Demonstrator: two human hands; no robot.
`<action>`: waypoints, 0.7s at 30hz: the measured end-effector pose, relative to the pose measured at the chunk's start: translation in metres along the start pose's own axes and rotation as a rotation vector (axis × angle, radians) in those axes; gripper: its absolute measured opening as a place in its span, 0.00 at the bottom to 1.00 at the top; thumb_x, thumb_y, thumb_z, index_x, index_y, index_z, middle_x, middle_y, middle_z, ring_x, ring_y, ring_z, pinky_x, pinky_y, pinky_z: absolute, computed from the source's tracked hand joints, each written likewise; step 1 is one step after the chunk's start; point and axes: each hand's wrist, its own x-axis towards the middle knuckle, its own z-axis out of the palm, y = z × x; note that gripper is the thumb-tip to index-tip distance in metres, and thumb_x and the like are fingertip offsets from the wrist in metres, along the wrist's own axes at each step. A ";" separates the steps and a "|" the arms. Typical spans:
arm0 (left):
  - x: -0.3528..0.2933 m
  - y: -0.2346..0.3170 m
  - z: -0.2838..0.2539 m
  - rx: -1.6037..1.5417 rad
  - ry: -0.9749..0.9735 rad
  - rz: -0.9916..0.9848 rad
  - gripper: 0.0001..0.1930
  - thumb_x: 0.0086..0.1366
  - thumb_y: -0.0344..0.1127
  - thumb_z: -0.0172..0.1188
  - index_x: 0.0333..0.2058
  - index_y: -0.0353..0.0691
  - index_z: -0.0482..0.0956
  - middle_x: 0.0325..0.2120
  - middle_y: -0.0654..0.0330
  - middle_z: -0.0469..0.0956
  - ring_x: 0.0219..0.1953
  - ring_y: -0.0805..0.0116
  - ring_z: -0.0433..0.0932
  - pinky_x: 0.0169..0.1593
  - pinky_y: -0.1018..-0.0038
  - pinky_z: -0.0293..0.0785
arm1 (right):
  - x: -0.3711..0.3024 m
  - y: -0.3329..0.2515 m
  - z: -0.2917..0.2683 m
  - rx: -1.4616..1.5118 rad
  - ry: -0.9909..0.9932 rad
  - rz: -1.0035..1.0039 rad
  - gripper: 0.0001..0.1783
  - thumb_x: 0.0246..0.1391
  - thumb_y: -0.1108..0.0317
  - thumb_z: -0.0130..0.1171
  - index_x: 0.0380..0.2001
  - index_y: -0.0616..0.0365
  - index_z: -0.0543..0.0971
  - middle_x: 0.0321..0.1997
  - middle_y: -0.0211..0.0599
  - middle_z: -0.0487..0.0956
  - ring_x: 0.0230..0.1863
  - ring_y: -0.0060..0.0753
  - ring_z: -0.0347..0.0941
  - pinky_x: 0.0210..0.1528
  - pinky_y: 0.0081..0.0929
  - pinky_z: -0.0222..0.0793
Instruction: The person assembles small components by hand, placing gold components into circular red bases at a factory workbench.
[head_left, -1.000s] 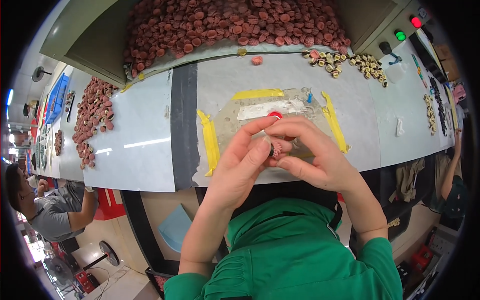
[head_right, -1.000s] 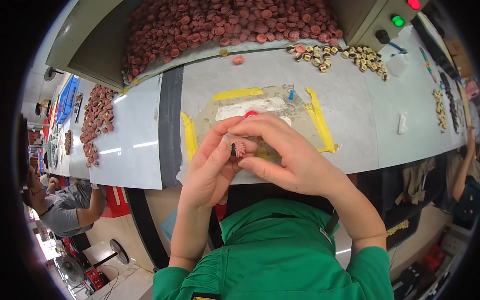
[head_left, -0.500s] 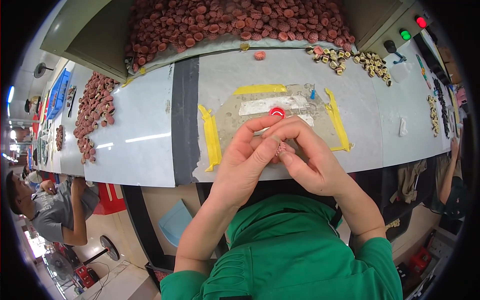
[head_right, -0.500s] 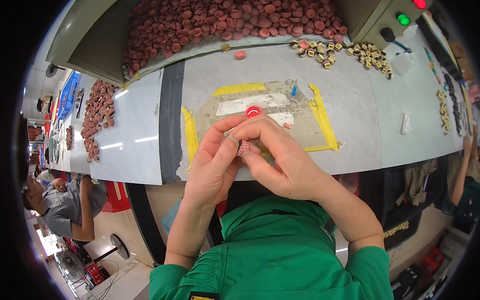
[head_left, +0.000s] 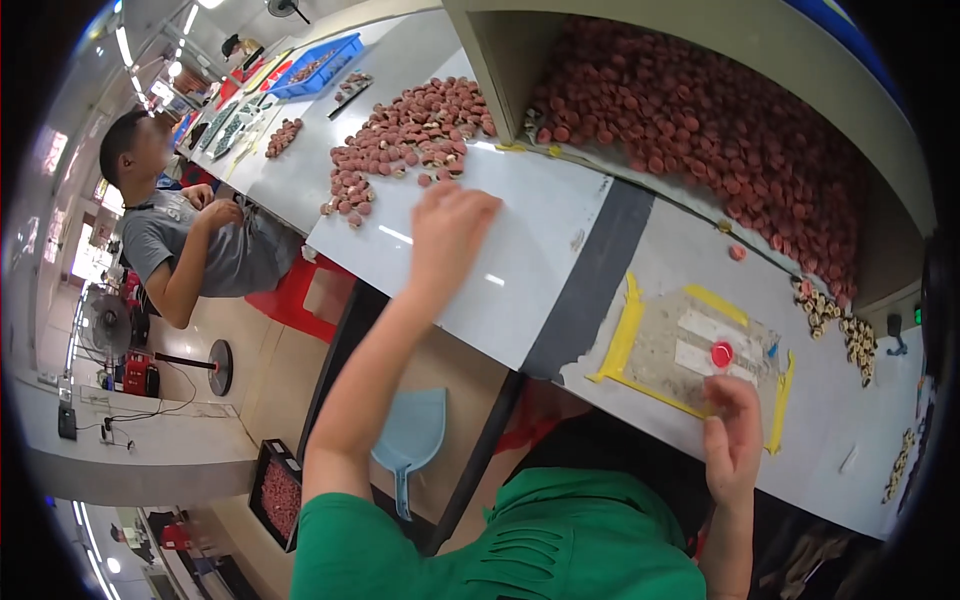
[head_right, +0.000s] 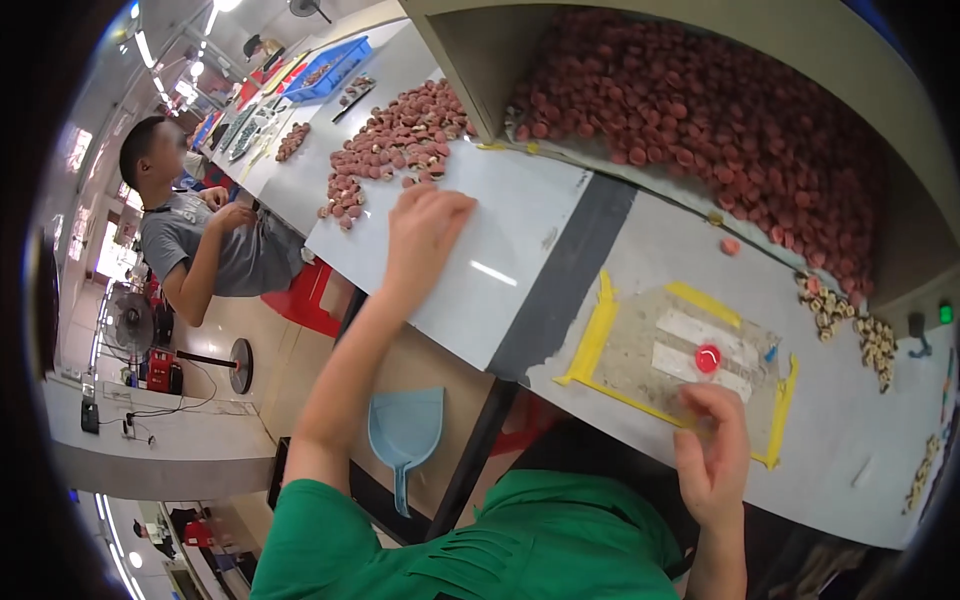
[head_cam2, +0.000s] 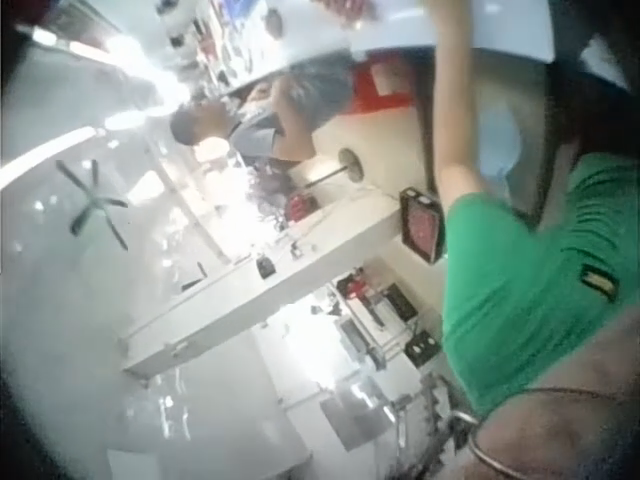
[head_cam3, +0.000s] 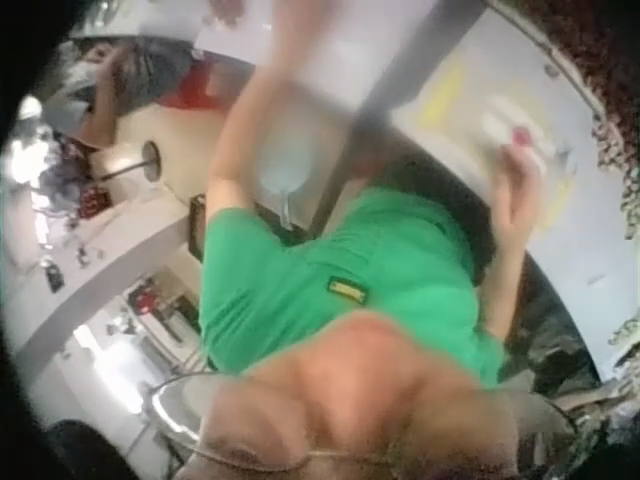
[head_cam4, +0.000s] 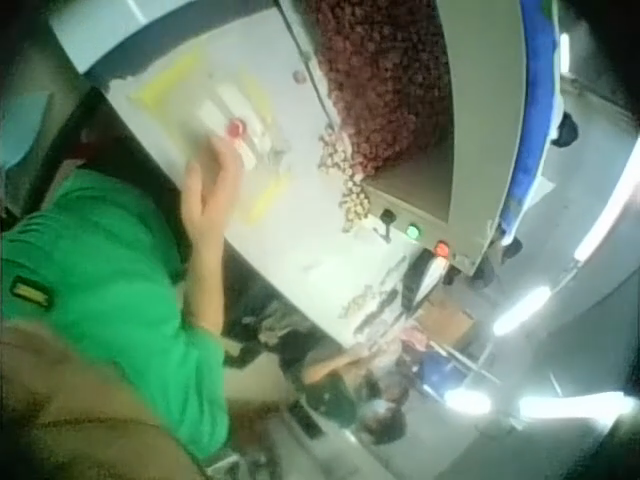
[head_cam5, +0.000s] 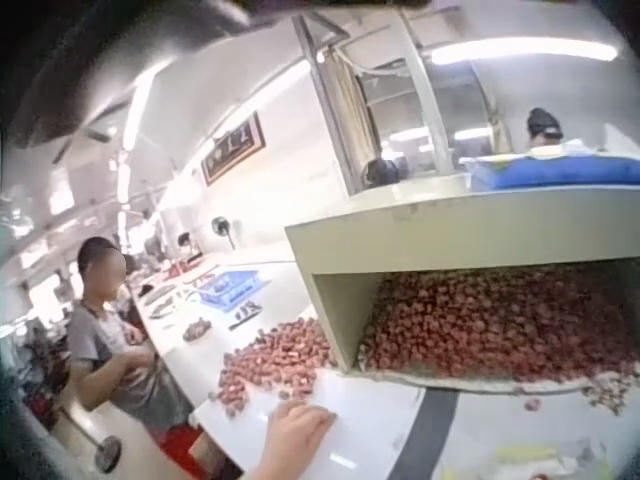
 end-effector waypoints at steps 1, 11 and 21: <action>0.004 -0.028 -0.003 0.019 0.003 -0.039 0.07 0.55 0.28 0.62 0.34 0.43 0.81 0.31 0.59 0.79 0.44 0.58 0.73 0.49 0.65 0.66 | 0.000 -0.004 0.007 -0.070 0.017 -0.010 0.18 0.49 0.76 0.54 0.46 0.63 0.71 0.44 0.41 0.73 0.46 0.35 0.69 0.51 0.29 0.63; 0.058 -0.138 0.061 0.149 0.239 -0.032 0.10 0.57 0.28 0.56 0.37 0.42 0.82 0.35 0.58 0.81 0.39 0.58 0.78 0.48 0.64 0.70 | 0.008 -0.005 0.001 -0.254 0.034 -0.120 0.09 0.50 0.76 0.57 0.37 0.57 0.77 0.36 0.38 0.78 0.39 0.40 0.73 0.44 0.33 0.66; 0.072 0.015 0.067 -0.072 0.129 0.126 0.14 0.63 0.21 0.48 0.46 0.37 0.76 0.42 0.53 0.73 0.46 0.57 0.71 0.52 0.68 0.65 | -0.032 -0.005 -0.096 -0.298 0.442 -0.155 0.05 0.57 0.69 0.56 0.36 0.55 0.78 0.33 0.32 0.78 0.39 0.34 0.72 0.47 0.29 0.64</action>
